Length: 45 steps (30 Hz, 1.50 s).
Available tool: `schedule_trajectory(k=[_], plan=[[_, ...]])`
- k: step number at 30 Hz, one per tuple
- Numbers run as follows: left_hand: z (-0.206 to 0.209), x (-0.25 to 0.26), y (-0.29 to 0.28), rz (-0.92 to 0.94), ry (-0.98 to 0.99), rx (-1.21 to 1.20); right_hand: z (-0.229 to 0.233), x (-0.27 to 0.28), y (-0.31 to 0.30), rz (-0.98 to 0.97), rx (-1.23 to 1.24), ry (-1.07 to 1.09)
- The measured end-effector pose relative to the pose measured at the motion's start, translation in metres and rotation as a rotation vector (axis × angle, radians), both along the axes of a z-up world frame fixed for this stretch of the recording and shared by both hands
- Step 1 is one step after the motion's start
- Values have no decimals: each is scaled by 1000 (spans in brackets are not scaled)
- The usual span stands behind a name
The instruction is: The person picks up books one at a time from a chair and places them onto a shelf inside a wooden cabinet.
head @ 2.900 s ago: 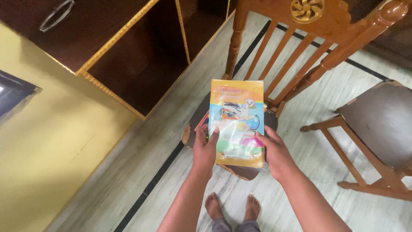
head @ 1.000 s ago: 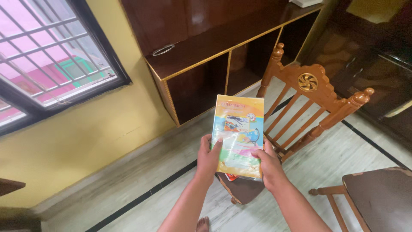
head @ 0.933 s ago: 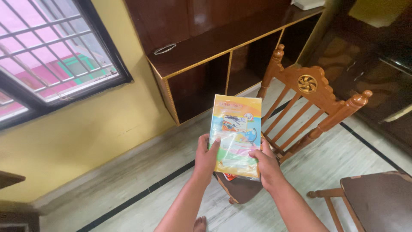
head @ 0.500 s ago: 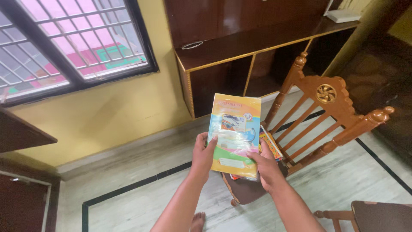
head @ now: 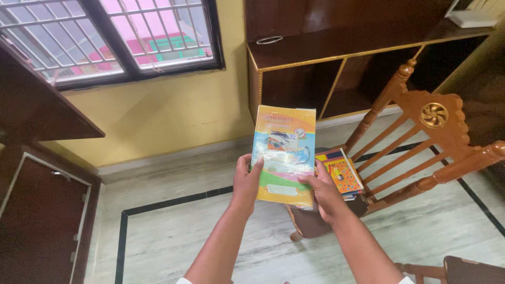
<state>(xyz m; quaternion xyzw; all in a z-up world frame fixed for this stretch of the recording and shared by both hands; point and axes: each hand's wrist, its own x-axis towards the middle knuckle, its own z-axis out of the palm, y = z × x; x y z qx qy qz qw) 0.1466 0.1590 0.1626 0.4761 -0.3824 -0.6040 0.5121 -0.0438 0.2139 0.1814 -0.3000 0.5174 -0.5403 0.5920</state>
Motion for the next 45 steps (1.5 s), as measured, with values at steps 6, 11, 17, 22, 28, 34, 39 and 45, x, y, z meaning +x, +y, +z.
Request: schedule_trajectory(k=[6, 11, 17, 22, 28, 34, 39, 45], plan=[[3, 40, 3, 47, -102, 36, -7, 38, -5, 7, 2, -22], [-1, 76, 4, 69, -95, 12, -8, 72, -5, 74, -42, 17], [1, 124, 9, 107, -103, 28, -2, 123, -5, 94, -42, 1], [6, 159, 15, 138, -121, 30, -5, 154, -9, 130, 9, 86], [9, 201, 19, 175, -110, 24, -17, 190, -22, 185, -49, 29], [16, 233, 24, 219, -127, 59, -12, 218, -29, 271, -55, 14], [12, 243, 27, 314, -185, 73, -16, 230, -42, 335, -57, 30], [9, 247, 21, 404, -180, 74, -22, 234, -70, 440, -99, 7]])
